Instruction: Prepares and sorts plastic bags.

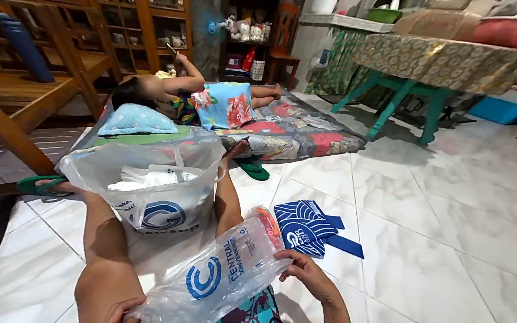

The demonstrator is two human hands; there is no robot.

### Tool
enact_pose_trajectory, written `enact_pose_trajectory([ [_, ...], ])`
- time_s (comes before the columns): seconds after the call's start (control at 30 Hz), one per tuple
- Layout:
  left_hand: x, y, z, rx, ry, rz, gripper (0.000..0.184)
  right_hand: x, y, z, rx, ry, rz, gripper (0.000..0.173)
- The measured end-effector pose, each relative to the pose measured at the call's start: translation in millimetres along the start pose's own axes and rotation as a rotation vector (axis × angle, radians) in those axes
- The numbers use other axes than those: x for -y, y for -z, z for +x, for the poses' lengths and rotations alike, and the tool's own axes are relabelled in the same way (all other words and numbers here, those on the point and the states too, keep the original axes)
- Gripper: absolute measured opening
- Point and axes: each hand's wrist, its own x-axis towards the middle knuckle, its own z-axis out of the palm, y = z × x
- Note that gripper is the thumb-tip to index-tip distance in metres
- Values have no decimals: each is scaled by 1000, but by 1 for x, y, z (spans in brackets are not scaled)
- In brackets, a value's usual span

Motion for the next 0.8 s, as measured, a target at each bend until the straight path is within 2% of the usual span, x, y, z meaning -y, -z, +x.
enact_pose_trajectory([
  [0.07,-9,-2,3,-76,-98,-84,24,1,-6,2,-81,46,-3,40],
  [0.13,-18,-3,7,-159,-213,-155,19,2,-11,6,-163,117,-47,24],
  [0.2,-23,-1,10,-223,-299,-190,24,3,-14,8,-218,196,-65,17],
  [0.27,-30,0,10,-267,-318,-206,26,2,-16,9,-255,241,-67,19],
  [0.33,-36,-1,7,-293,-270,-211,23,0,-16,9,-261,244,-80,30],
  [0.4,-36,-3,3,-287,-151,-207,29,-5,-16,9,-269,223,-103,38],
  [0.47,-34,-7,3,-285,-20,-208,33,-13,-21,12,-340,200,-176,33],
  [0.53,-30,-10,4,-310,51,-207,28,-24,-26,17,-420,194,-374,27],
  [0.63,-25,-8,10,-401,41,-144,21,-34,-35,21,-536,218,-731,18],
  [0.73,-16,-4,17,-475,11,-39,18,-44,-36,20,-679,186,-822,17],
  [0.8,-12,-8,23,-449,56,-108,21,-44,-41,20,-702,107,-868,19],
])
